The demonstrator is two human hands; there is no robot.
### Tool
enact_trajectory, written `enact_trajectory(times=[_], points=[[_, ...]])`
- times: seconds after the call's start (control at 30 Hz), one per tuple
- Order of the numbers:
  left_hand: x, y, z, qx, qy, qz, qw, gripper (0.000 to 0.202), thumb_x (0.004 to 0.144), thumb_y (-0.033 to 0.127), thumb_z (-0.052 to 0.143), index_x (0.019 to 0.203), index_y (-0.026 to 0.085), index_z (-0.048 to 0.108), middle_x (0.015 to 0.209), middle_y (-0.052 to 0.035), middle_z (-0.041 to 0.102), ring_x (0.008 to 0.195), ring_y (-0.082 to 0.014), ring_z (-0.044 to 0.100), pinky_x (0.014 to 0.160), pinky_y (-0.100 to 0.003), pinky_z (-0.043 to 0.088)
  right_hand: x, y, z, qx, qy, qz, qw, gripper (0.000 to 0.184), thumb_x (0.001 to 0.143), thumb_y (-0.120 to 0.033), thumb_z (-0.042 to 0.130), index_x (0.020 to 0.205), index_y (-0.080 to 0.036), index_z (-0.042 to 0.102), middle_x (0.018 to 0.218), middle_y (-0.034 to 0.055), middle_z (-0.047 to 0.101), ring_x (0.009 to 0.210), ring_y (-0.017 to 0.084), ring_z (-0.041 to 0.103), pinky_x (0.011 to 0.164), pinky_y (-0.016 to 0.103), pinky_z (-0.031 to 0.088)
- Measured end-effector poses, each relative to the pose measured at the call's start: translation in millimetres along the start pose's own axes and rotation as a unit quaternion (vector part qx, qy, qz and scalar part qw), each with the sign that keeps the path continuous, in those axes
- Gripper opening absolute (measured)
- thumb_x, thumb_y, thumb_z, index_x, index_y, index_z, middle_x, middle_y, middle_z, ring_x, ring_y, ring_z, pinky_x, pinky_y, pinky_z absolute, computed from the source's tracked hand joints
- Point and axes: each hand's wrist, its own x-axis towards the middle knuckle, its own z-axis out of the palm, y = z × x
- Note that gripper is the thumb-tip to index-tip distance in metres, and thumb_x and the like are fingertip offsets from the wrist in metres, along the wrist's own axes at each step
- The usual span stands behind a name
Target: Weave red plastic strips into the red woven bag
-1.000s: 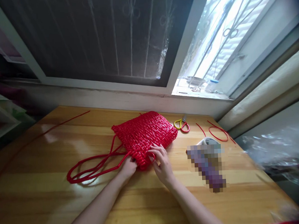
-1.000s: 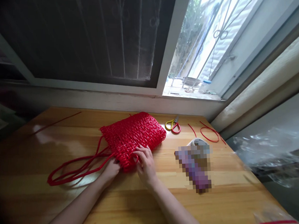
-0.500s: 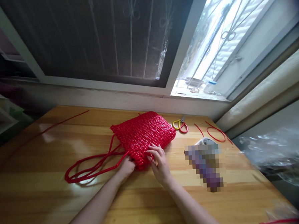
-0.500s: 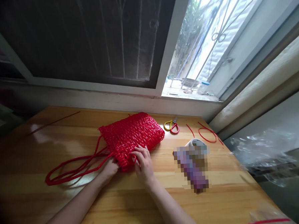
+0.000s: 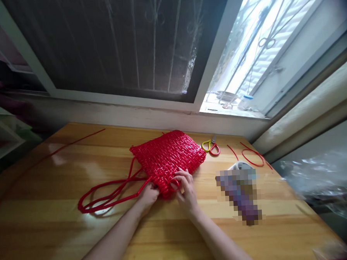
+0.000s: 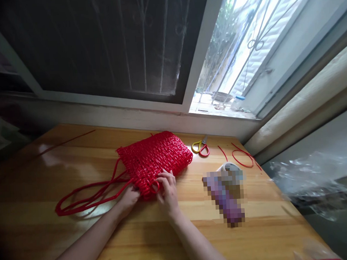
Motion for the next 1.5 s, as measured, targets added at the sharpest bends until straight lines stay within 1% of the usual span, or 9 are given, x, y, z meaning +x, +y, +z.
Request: enact_trajectory(times=[0.2,0.37,0.47,0.53,0.7,0.9,1.1,1.3,1.5], points=[[-4,3,-2.4,-0.017,-0.056,-0.004,0.998,0.03,0.058,0.017,0.062,0.088,0.013,0.068,0.097,-0.0082,0.068,0.102,-0.0272,0.057,0.094,-0.04,0.039,0,6,0,0.012,0.025,0.009,1.0,0.004,0.083,-0.019,0.051,0.08,-0.021,0.053,0.09,0.0044,0.055,0.1,0.021,0.048,0.096,0.049,0.034],[-14,12,-0.3,-0.09,-0.138,0.016,0.986,0.042,0.061,0.019,0.06,0.103,0.017,0.064,0.114,-0.0064,0.062,0.111,-0.0262,0.051,0.099,-0.039,0.035,-1,7,-4,0.066,0.074,0.018,0.995,0.008,0.086,-0.015,0.042,0.086,-0.021,0.047,0.09,0.0043,0.056,0.092,0.017,0.053,0.093,0.047,0.038],[-19,11,4.0,-0.051,-0.086,0.004,0.995,0.037,0.064,0.027,0.067,0.099,0.016,0.064,0.109,-0.0074,0.064,0.107,-0.0256,0.054,0.098,-0.039,0.036,1,6,-10,0.071,0.081,0.007,0.994,0.011,0.086,-0.013,0.04,0.091,-0.021,0.046,0.089,0.0027,0.059,0.087,0.016,0.057,0.097,0.049,0.034],[-19,7,6.1,-0.044,-0.04,-0.012,0.998,0.037,0.062,0.032,0.071,0.094,0.015,0.065,0.102,-0.0077,0.067,0.102,-0.0253,0.058,0.095,-0.038,0.039,5,7,-17,0.061,0.054,-0.012,0.997,0.013,0.086,-0.013,0.041,0.091,-0.022,0.048,0.088,0.0026,0.062,0.087,0.016,0.058,0.096,0.048,0.037],[-19,4,6.6,-0.087,-0.021,-0.031,0.996,0.035,0.061,0.032,0.074,0.09,0.014,0.067,0.098,-0.0077,0.069,0.096,-0.0238,0.061,0.092,-0.037,0.042,10,6,-30,0.045,-0.026,-0.043,0.998,0.014,0.084,-0.014,0.047,0.087,-0.022,0.056,0.085,0.0024,0.065,0.087,0.017,0.059,0.091,0.044,0.043],[-19,6,9.4,-0.079,-0.011,-0.042,0.996,0.036,0.059,0.033,0.074,0.088,0.014,0.067,0.1,-0.0079,0.068,0.095,-0.023,0.061,0.09,-0.035,0.044,10,8,-23,0.048,0.028,0.074,0.996,0.008,0.084,-0.022,0.049,0.086,-0.021,0.057,0.08,0.0031,0.062,0.077,0.016,0.059,0.071,0.031,0.05],[-20,6,13.1,-0.082,-0.01,-0.038,0.996,0.036,0.06,0.033,0.074,0.089,0.013,0.067,0.102,-0.0091,0.067,0.097,-0.0234,0.06,0.089,-0.035,0.044,26,10,-25,0.005,0.037,0.105,0.994,0.009,0.082,-0.028,0.052,0.08,-0.02,0.056,0.073,0.0011,0.061,0.066,0.014,0.059,0.062,0.026,0.049],[-20,6,13.7,-0.086,-0.016,-0.043,0.995,0.032,0.062,0.031,0.073,0.09,0.016,0.067,0.102,-0.0068,0.067,0.097,-0.022,0.059,0.091,-0.035,0.042,39,16,-26,0.032,0.054,0.171,0.983,0.014,0.082,-0.032,0.05,0.08,-0.02,0.054,0.071,0.0013,0.062,0.061,0.015,0.058,0.059,0.026,0.048],[-20,0,12.7,-0.093,-0.012,-0.036,0.995,0.033,0.064,0.031,0.072,0.092,0.015,0.066,0.101,-0.0065,0.067,0.097,-0.0203,0.059,0.092,-0.034,0.041,56,35,-23,0.075,0.094,0.223,0.967,0.014,0.08,-0.034,0.051,0.079,-0.02,0.05,0.064,-0.0008,0.057,0.053,0.014,0.053,0.05,0.025,0.044]])
